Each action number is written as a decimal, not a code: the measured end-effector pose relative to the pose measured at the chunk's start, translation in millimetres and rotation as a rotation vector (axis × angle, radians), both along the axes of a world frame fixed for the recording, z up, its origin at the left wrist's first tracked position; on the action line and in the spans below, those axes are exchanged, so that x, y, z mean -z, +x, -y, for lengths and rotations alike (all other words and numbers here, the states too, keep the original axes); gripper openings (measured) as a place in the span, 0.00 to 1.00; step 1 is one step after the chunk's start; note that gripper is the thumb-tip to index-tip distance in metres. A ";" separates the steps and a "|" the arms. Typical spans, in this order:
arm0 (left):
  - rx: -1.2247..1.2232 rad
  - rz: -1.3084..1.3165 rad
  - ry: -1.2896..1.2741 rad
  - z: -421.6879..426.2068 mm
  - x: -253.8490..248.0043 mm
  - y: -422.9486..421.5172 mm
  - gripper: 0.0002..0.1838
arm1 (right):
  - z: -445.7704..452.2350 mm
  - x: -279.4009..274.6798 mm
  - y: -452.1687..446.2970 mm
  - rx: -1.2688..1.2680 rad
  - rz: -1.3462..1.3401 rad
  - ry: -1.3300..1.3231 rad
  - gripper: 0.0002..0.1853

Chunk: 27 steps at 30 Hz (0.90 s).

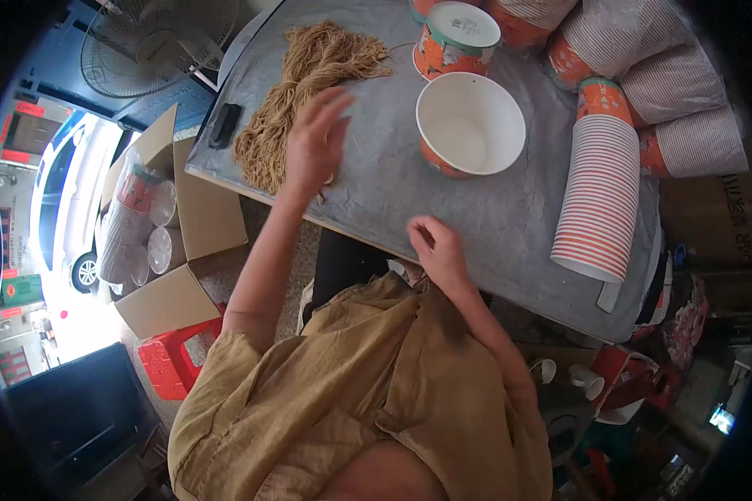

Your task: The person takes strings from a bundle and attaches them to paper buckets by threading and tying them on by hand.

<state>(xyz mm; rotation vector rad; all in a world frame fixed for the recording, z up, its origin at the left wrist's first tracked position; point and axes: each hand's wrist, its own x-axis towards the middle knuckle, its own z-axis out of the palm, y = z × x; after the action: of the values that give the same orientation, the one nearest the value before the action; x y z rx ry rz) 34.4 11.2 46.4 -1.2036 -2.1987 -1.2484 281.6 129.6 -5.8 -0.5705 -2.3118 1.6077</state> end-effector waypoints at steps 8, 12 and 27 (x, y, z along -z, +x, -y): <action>-0.157 -0.074 -0.205 33.4 62.5 -61.5 0.22 | 7.3 26.9 -205.3 0.043 -0.260 0.045 0.09; -0.164 -0.058 -0.199 33.8 67.4 -61.5 0.22 | 10.1 38.6 -257.2 0.083 -0.137 0.044 0.10; -0.226 -0.098 -0.251 30.3 73.6 -61.7 0.15 | 5.5 7.2 -170.9 -0.008 0.083 -0.557 0.06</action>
<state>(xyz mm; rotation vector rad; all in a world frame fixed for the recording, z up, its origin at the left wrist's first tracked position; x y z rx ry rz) -27.2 -19.1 -27.3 -1.0409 -2.3911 -0.8272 110.8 124.2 -13.0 -0.7519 -1.8994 2.2809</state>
